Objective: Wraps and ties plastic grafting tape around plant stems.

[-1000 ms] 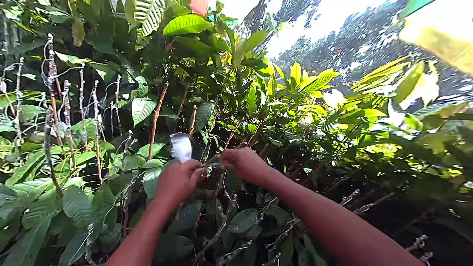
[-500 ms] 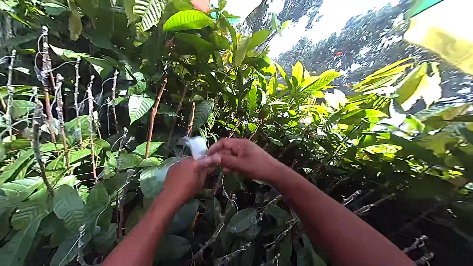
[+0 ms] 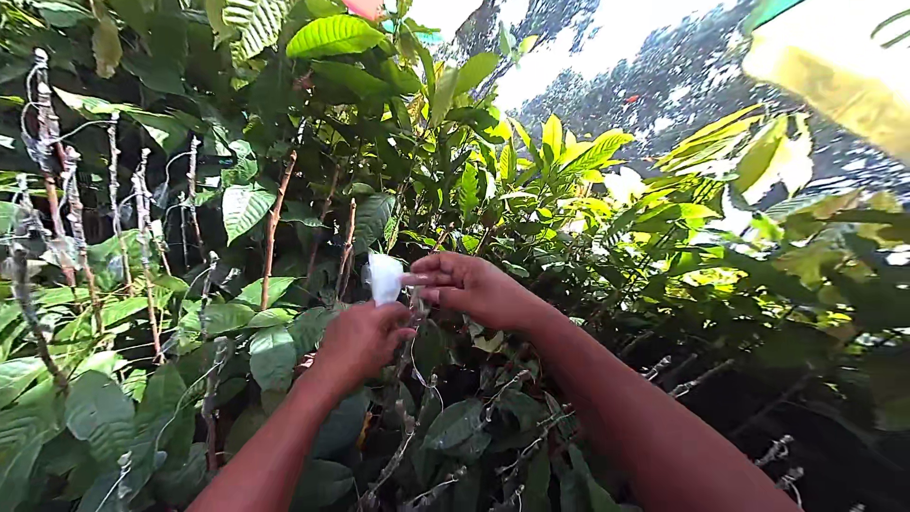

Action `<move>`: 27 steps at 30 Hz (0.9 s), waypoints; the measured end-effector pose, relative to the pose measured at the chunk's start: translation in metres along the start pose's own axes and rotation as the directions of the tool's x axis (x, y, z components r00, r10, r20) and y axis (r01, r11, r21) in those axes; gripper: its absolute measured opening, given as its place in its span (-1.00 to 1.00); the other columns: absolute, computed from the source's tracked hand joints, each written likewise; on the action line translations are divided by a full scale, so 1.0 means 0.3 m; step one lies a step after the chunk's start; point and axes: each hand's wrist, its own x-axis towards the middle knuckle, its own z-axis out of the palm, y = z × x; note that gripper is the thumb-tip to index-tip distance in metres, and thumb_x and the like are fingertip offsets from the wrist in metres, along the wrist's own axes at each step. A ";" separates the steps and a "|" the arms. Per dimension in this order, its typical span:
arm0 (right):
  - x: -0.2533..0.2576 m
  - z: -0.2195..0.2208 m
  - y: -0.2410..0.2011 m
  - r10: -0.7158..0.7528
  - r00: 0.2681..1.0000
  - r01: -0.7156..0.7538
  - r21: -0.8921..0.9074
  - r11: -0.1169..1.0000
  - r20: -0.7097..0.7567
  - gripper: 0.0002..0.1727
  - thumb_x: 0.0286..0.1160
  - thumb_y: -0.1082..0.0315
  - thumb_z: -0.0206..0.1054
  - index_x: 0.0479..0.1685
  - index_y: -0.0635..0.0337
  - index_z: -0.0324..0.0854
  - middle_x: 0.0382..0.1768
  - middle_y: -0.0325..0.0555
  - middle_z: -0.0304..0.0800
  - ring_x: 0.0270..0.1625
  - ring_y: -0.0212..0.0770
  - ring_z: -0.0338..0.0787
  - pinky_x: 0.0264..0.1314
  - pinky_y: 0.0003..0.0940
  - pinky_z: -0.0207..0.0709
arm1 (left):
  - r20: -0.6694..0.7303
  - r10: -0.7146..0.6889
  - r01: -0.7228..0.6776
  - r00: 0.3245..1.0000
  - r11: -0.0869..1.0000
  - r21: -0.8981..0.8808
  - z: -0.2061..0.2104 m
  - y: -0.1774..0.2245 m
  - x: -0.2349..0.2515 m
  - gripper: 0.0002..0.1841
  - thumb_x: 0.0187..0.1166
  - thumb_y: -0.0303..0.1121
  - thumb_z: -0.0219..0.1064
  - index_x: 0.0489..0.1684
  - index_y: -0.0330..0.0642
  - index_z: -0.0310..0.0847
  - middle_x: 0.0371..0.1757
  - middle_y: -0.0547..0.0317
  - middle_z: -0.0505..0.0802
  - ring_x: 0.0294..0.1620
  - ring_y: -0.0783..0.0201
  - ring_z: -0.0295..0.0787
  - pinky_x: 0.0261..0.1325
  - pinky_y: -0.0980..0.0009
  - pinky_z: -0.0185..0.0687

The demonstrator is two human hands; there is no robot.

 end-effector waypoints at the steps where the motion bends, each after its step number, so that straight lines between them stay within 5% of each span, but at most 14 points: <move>1: 0.013 0.004 0.025 -0.008 1.000 0.003 -0.190 0.982 -0.025 -0.64 0.68 0.48 0.26 0.40 0.15 0.59 0.21 -0.15 0.87 0.08 -0.25 0.88 0.13 -0.18 0.73 | 0.028 0.012 -0.012 1.000 1.000 -0.010 -0.004 0.006 0.000 -0.70 0.64 -0.13 0.38 0.09 -0.13 0.82 -0.13 -0.02 0.90 -0.14 -0.04 0.85 0.03 -0.22 0.69; 3: 0.015 0.049 0.045 0.016 0.998 -0.036 -0.373 0.927 -0.057 -0.71 0.67 0.36 0.32 0.28 0.19 0.65 0.04 -0.02 0.90 0.05 -0.04 0.90 0.21 0.08 0.70 | 0.083 0.005 0.000 0.997 0.998 -0.056 -0.037 0.006 0.011 -0.69 0.67 -0.06 0.34 0.09 -0.05 0.81 -0.17 0.14 0.89 -0.29 0.19 0.82 -0.10 0.03 0.75; 6: -0.011 0.079 0.037 0.172 0.985 -0.175 -0.228 0.958 -0.033 -0.64 0.74 0.22 0.29 0.35 0.22 0.55 -0.26 -0.06 0.79 -0.28 -0.22 0.84 -0.06 -0.22 0.76 | 0.157 0.018 0.006 0.987 0.988 -0.152 -0.068 0.007 0.042 -0.68 0.68 -0.11 0.35 0.32 0.11 0.74 -0.31 0.26 0.79 -0.47 0.40 0.61 -0.29 0.29 0.62; 8: -0.025 0.068 0.041 0.258 0.966 -0.257 -0.053 0.965 0.018 -0.60 0.74 0.21 0.30 0.41 0.24 0.53 -0.35 -0.13 0.72 -0.43 -0.36 0.75 -0.26 -0.42 0.71 | 0.141 0.030 -0.008 0.990 0.988 -0.154 -0.066 0.000 0.055 -0.72 0.67 -0.16 0.36 0.27 0.12 0.78 -0.30 0.28 0.80 -0.41 0.41 0.57 -0.20 0.26 0.56; 11: -0.072 0.061 0.041 0.301 0.953 -0.304 0.080 0.949 0.042 -0.70 0.76 0.21 0.28 0.20 0.23 0.63 -0.42 -0.26 0.72 -0.52 -0.49 0.67 -0.40 -0.58 0.61 | 0.063 -0.006 0.013 0.998 0.994 -0.112 -0.048 -0.007 0.064 -0.75 0.66 -0.16 0.37 0.20 0.14 0.81 -0.27 0.25 0.81 -0.37 0.32 0.61 -0.14 0.14 0.57; 15: -0.145 0.060 -0.001 0.210 0.978 -0.210 0.000 0.978 0.005 -0.75 0.71 0.16 0.31 -0.03 0.17 0.73 -0.49 -0.34 0.64 -0.54 -0.56 0.56 -0.44 -0.62 0.47 | 0.019 -0.058 0.061 0.998 0.985 -0.162 -0.021 -0.005 0.066 -0.73 0.61 -0.13 0.42 0.18 0.09 0.80 -0.34 0.25 0.78 -0.41 0.32 0.58 -0.20 0.15 0.57; 18: -0.116 0.046 -0.073 0.019 0.997 0.013 -0.396 0.918 0.075 -0.72 0.73 0.28 0.20 -0.05 0.25 0.79 -0.20 -0.02 0.77 -0.15 -0.15 0.75 -0.01 -0.14 0.61 | 0.105 -0.074 0.096 0.992 0.970 -0.223 0.010 0.026 0.053 -0.78 0.60 -0.17 0.43 -0.05 -0.11 0.79 -0.36 0.24 0.78 -0.42 0.39 0.63 -0.22 0.27 0.62; 20: -0.028 0.022 -0.050 -0.057 0.990 0.116 -0.502 0.857 0.131 -0.80 0.69 0.32 0.29 -0.04 0.17 0.82 -0.02 0.04 0.70 0.00 0.00 0.76 0.08 0.03 0.66 | 0.143 -0.032 0.066 0.989 0.969 -0.237 0.018 0.035 0.025 -0.76 0.61 -0.18 0.42 -0.11 -0.18 0.80 -0.28 0.22 0.83 -0.35 0.40 0.69 -0.12 0.29 0.65; 23: 0.094 0.047 0.121 -0.120 0.990 0.140 -0.326 0.935 0.079 -0.82 0.60 0.29 0.42 -0.16 0.22 0.84 -0.06 0.04 0.71 -0.06 -0.05 0.74 0.03 0.02 0.67 | 0.083 -0.061 0.081 0.995 0.961 -0.263 -0.013 0.033 -0.024 -0.75 0.62 -0.16 0.42 -0.05 -0.15 0.81 -0.25 0.25 0.85 -0.41 0.46 0.74 -0.20 0.40 0.74; 25: 0.099 0.127 0.148 -0.095 0.995 0.095 -0.205 0.974 0.007 -0.71 0.75 0.25 0.24 -0.09 0.30 0.78 -0.17 0.05 0.79 -0.14 -0.09 0.77 0.04 0.00 0.65 | -0.066 -0.155 0.125 0.986 0.937 -0.325 -0.052 0.020 -0.027 -0.77 0.58 -0.17 0.46 -0.08 -0.15 0.80 -0.29 0.27 0.84 -0.46 0.46 0.70 -0.29 0.40 0.70; 27: 0.080 0.224 0.131 -0.235 0.967 0.202 -0.274 0.940 -0.093 -0.63 0.79 0.24 0.10 -0.02 0.29 0.78 -0.11 0.09 0.86 -0.06 0.02 0.86 0.10 0.10 0.70 | -0.182 -0.194 0.112 0.964 0.917 -0.383 -0.072 -0.003 -0.018 -0.75 0.57 -0.25 0.47 0.05 -0.17 0.80 -0.24 0.22 0.87 -0.39 0.43 0.73 -0.23 0.38 0.71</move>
